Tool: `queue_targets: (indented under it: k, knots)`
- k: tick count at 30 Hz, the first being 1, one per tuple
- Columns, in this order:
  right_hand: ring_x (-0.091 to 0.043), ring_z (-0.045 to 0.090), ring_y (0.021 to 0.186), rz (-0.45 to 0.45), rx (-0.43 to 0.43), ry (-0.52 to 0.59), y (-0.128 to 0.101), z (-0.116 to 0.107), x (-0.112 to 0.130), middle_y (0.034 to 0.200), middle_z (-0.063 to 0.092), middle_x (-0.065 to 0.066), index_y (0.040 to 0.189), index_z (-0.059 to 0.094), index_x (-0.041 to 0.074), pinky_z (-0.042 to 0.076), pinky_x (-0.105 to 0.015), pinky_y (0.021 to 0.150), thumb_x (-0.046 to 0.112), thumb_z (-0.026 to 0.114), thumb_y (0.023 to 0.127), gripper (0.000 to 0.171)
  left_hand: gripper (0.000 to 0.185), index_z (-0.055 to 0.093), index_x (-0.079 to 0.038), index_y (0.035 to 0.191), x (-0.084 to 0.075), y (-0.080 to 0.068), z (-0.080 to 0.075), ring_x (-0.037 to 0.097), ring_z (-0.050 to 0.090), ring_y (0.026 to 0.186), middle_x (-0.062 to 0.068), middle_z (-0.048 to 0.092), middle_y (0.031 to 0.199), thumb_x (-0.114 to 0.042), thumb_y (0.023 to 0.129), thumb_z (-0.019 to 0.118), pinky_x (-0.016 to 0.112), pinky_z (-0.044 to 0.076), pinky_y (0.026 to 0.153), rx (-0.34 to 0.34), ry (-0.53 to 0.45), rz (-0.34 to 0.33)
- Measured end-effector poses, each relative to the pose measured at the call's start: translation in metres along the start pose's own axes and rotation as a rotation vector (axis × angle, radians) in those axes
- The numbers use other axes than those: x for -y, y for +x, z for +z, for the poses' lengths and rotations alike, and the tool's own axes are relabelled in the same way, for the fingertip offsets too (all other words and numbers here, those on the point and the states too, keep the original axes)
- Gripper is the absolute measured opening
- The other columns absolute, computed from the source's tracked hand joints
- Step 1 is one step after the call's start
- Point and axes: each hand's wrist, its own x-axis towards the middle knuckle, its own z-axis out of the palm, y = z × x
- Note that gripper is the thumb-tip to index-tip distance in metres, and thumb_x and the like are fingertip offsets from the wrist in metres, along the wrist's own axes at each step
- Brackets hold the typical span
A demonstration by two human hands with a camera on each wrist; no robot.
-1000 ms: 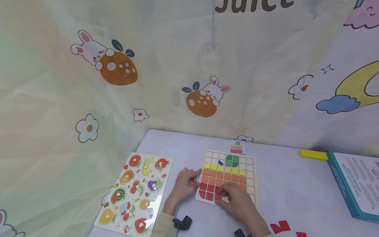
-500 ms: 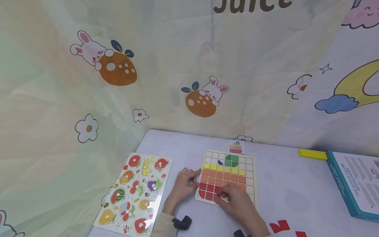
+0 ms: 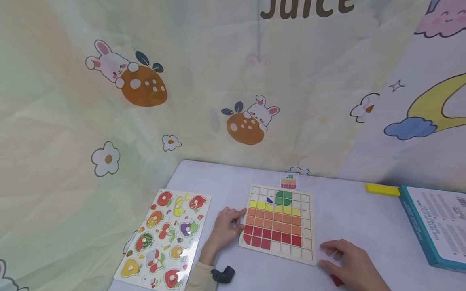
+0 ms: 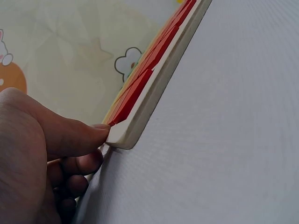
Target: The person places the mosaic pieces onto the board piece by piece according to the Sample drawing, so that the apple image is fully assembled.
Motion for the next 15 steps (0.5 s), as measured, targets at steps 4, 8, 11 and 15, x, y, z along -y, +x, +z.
queue_targets:
  k: [4, 8, 11, 15]
  knots:
    - [-0.025, 0.059, 0.105, 0.075, 0.099, -0.067, -0.010, -0.006, -0.035, 0.125, 0.068, -0.009, 0.134, 0.067, 0.006, 0.058, -0.057, 0.092, 0.063, 0.092, 0.066, 0.092, 0.054, 0.069, -0.019, 0.142, 0.000, 0.000, -0.001, 0.001, 0.039, 0.081, -0.015, 0.055, 0.075, -0.019, 0.089, 0.078, 0.024, 0.033, 0.078, 0.011, -0.011, -0.007]
    - [-0.025, 0.059, 0.106, 0.067, 0.109, -0.086, -0.018, -0.007, -0.061, 0.124, 0.066, -0.007, 0.134, 0.068, 0.008, 0.058, -0.057, 0.091, 0.055, 0.093, 0.067, 0.086, 0.054, 0.069, -0.019, 0.142, 0.000, 0.001, -0.002, 0.001, 0.040, 0.082, -0.015, 0.054, 0.075, -0.020, 0.089, 0.078, 0.025, 0.034, 0.078, 0.007, -0.005, -0.007]
    - [-0.022, 0.060, 0.099, 0.063, 0.086, -0.070, -0.020, -0.006, -0.070, 0.118, 0.067, -0.003, 0.129, 0.071, 0.008, 0.061, -0.049, 0.087, 0.045, 0.094, 0.072, 0.072, 0.054, 0.069, -0.019, 0.142, 0.000, 0.002, -0.001, 0.000, 0.039, 0.082, -0.015, 0.054, 0.075, -0.020, 0.089, 0.079, 0.025, 0.034, 0.078, 0.002, -0.001, -0.014]
    - [-0.019, 0.062, 0.092, 0.083, 0.072, -0.050, -0.020, -0.003, -0.074, 0.109, 0.069, -0.001, 0.122, 0.071, 0.004, 0.063, -0.044, 0.083, 0.037, 0.094, 0.075, 0.062, 0.055, 0.069, -0.020, 0.143, -0.001, 0.001, -0.001, 0.000, 0.039, 0.082, -0.016, 0.054, 0.074, -0.020, 0.089, 0.079, 0.025, 0.033, 0.078, 0.003, -0.016, -0.027]
